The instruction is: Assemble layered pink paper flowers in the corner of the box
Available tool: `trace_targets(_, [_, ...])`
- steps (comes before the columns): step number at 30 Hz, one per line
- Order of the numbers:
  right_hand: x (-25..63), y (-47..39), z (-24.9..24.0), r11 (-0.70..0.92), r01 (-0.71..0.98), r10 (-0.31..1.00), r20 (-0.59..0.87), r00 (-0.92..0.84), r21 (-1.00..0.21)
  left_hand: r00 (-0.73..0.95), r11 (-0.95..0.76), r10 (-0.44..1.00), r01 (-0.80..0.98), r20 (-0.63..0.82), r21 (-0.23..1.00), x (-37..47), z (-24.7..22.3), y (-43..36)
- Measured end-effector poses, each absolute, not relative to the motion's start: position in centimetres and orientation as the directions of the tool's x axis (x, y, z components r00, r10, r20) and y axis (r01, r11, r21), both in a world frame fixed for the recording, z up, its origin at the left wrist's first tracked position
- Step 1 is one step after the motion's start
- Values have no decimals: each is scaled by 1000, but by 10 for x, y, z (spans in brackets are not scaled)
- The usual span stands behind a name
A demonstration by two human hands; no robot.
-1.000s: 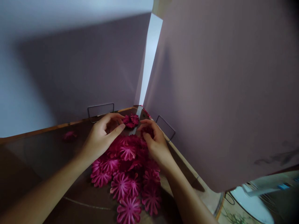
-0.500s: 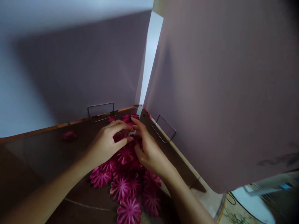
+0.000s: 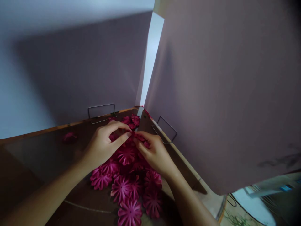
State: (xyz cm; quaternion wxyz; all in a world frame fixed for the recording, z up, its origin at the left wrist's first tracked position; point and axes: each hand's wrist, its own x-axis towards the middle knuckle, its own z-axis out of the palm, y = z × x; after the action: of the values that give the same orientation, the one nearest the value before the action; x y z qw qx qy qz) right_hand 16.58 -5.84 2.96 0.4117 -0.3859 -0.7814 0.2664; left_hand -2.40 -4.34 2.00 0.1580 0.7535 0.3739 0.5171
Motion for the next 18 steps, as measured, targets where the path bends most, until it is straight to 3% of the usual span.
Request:
trace_targets(4, [166,-59,30,522,405,848,405,-342,-751,144,-674,717,395,682,625,-22,20,-46])
trace_targets(10, [164,-57,27,504,388,857,390,-337,-771,187,-778,528,497,828,384,-21,24,-46])
trace_targets(18, [168,-54,22,449,332,883,356,-305,-829,255,-815,510,449,821,367,-23,21,-44])
